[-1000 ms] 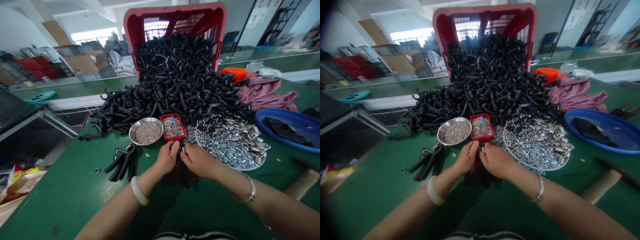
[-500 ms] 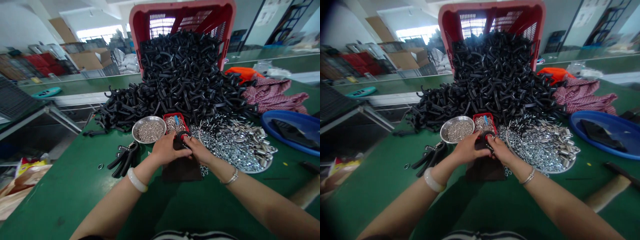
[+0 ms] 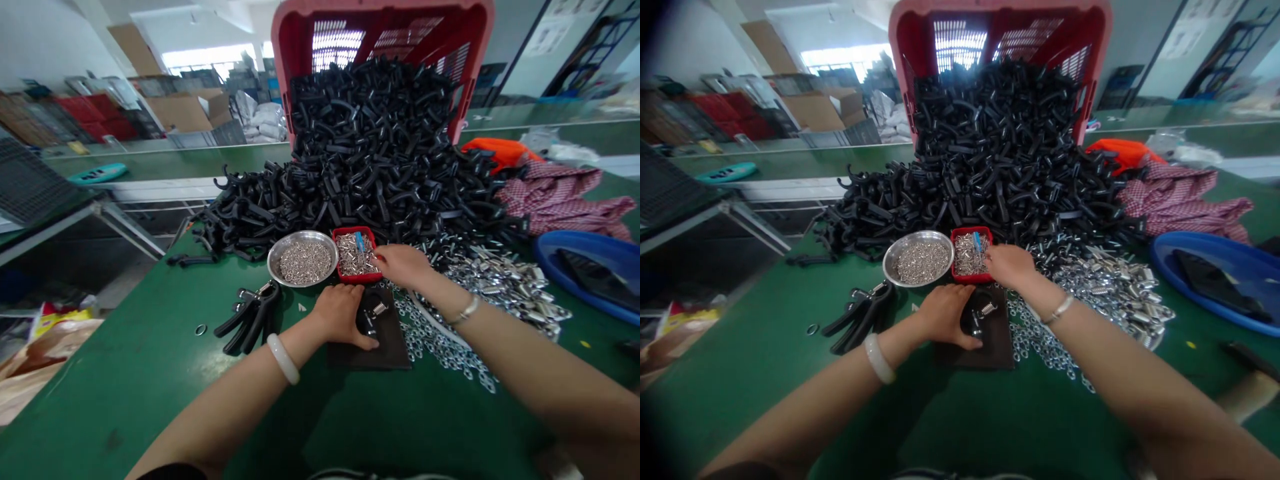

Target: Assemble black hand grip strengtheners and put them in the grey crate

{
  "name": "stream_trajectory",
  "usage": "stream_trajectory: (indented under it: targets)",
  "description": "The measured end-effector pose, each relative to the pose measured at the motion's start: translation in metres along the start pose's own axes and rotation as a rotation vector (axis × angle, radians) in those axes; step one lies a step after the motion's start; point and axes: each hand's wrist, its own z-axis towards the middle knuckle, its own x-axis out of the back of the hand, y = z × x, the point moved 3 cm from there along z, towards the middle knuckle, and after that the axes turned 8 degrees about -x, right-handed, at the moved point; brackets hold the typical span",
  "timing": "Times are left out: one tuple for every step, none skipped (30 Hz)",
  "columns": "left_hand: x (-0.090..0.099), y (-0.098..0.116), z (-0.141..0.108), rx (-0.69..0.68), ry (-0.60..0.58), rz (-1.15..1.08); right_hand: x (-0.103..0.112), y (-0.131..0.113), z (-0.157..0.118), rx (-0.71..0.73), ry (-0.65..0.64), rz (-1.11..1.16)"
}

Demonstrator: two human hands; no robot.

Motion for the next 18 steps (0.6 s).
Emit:
stream_trajectory:
  targets:
    - [-0.002, 0.002, 0.003, -0.029, -0.023, 0.025, -0.001, -0.006, 0.013, 0.054, -0.007, -0.032]
    - [-0.004, 0.003, 0.005, -0.052, -0.045, 0.044, -0.005, -0.013, 0.025, 0.095, -0.036, -0.043]
    - [-0.007, 0.004, 0.007, -0.072, -0.060, 0.055, -0.011, -0.020, 0.034, 0.118, -0.068, -0.038]
    - [-0.009, 0.005, 0.008, -0.090, -0.066, 0.058, -0.017, -0.025, 0.042, 0.124, -0.087, -0.026]
    - [-0.011, 0.004, 0.007, -0.102, -0.063, 0.058, -0.022, -0.028, 0.047, 0.125, -0.090, -0.016]
    - [-0.011, 0.003, 0.006, -0.110, -0.050, 0.054, -0.026, -0.029, 0.050, 0.123, -0.086, -0.001]
    - [-0.010, 0.002, 0.004, -0.121, -0.036, 0.044, -0.029, -0.028, 0.052, 0.120, -0.076, 0.020]
    - [-0.008, 0.000, 0.003, -0.134, -0.021, 0.026, -0.030, -0.025, 0.052, 0.114, -0.062, 0.046]
    - [-0.005, -0.003, 0.002, -0.142, -0.003, -0.001, -0.030, -0.021, 0.052, 0.106, -0.047, 0.077]
    - [0.000, -0.007, 0.003, -0.128, 0.025, -0.027, -0.029, -0.016, 0.051, 0.097, -0.033, 0.114]
    - [0.007, -0.012, 0.006, -0.084, 0.064, -0.045, -0.028, -0.010, 0.050, 0.087, -0.021, 0.155]
    - [0.014, -0.019, 0.010, -0.013, 0.109, -0.047, -0.027, -0.005, 0.049, 0.076, -0.012, 0.200]
    - [0.021, -0.027, 0.016, 0.096, 0.159, -0.025, -0.027, 0.000, 0.048, 0.065, -0.007, 0.248]
    - [0.027, -0.035, 0.023, 0.196, 0.182, 0.018, -0.027, 0.003, 0.048, 0.052, -0.007, 0.298]
    - [0.032, -0.042, 0.032, 0.261, 0.166, 0.067, -0.028, 0.005, 0.047, 0.037, -0.010, 0.349]
    - [0.034, -0.049, 0.041, 0.298, 0.115, 0.111, -0.029, 0.006, 0.047, 0.019, -0.013, 0.402]
    - [0.034, -0.054, 0.051, 0.313, 0.056, 0.144, -0.031, 0.007, 0.047, 0.000, -0.016, 0.456]
    - [0.033, -0.058, 0.060, 0.316, 0.001, 0.162, -0.032, 0.007, 0.047, -0.021, -0.019, 0.509]
